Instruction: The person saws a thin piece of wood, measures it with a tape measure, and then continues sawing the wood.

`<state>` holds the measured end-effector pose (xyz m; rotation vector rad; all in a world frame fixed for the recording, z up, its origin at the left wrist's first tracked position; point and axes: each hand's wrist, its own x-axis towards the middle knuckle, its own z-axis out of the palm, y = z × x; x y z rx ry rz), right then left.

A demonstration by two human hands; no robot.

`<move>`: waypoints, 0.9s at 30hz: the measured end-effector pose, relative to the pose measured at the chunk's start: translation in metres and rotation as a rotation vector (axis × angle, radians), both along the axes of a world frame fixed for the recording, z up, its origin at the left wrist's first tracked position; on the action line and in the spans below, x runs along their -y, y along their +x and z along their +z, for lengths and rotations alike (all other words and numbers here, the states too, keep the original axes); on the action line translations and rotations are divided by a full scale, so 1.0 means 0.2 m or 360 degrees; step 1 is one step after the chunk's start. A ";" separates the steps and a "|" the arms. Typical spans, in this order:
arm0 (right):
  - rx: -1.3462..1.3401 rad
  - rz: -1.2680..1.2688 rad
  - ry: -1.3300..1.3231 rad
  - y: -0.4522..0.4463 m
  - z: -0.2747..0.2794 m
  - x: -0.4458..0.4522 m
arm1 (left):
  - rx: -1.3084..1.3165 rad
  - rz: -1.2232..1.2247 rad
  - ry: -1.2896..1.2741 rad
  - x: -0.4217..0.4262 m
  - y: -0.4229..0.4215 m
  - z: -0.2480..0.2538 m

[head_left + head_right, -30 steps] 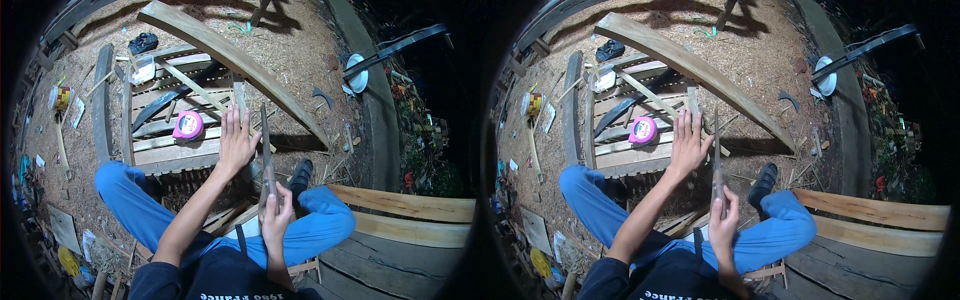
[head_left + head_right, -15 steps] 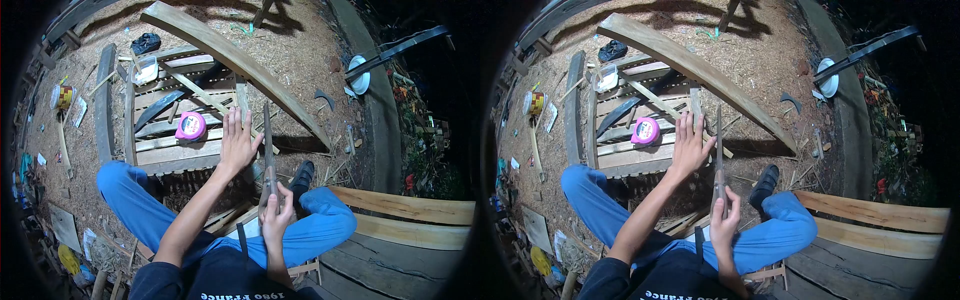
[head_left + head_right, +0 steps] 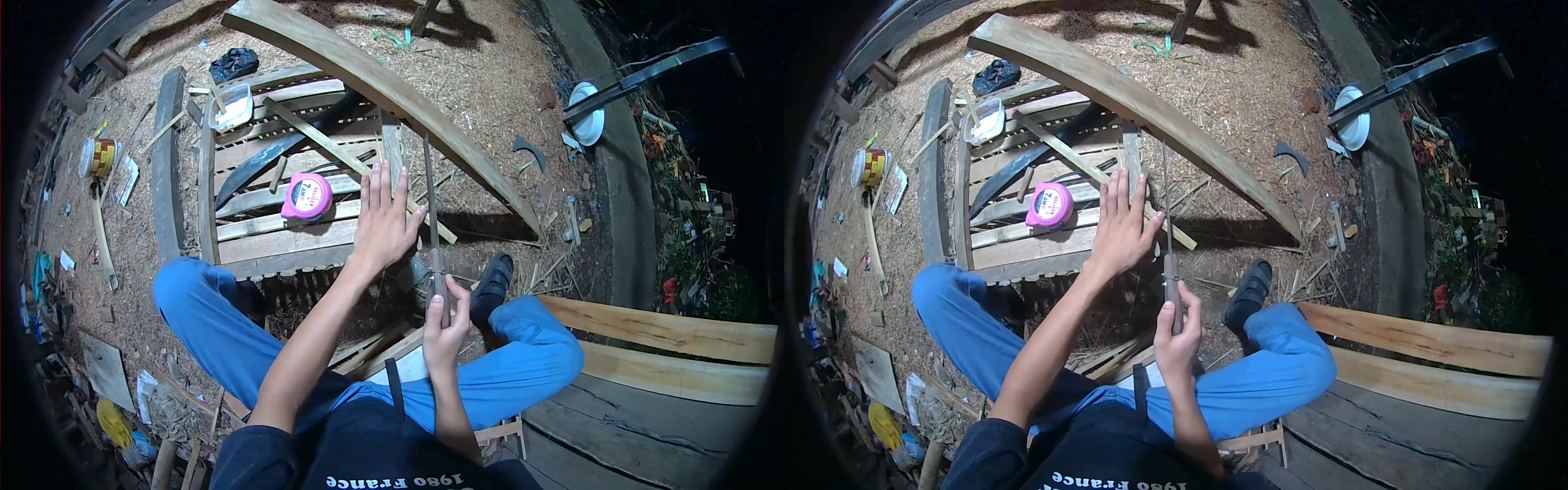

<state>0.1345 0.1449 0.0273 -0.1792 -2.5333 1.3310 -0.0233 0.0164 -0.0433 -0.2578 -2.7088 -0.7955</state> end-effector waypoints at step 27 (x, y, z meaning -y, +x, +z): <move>0.0186 -0.0191 -0.0487 0.05 -0.15 0.00 | 0.0021 0.0020 0.0005 -0.01 0.01 -0.01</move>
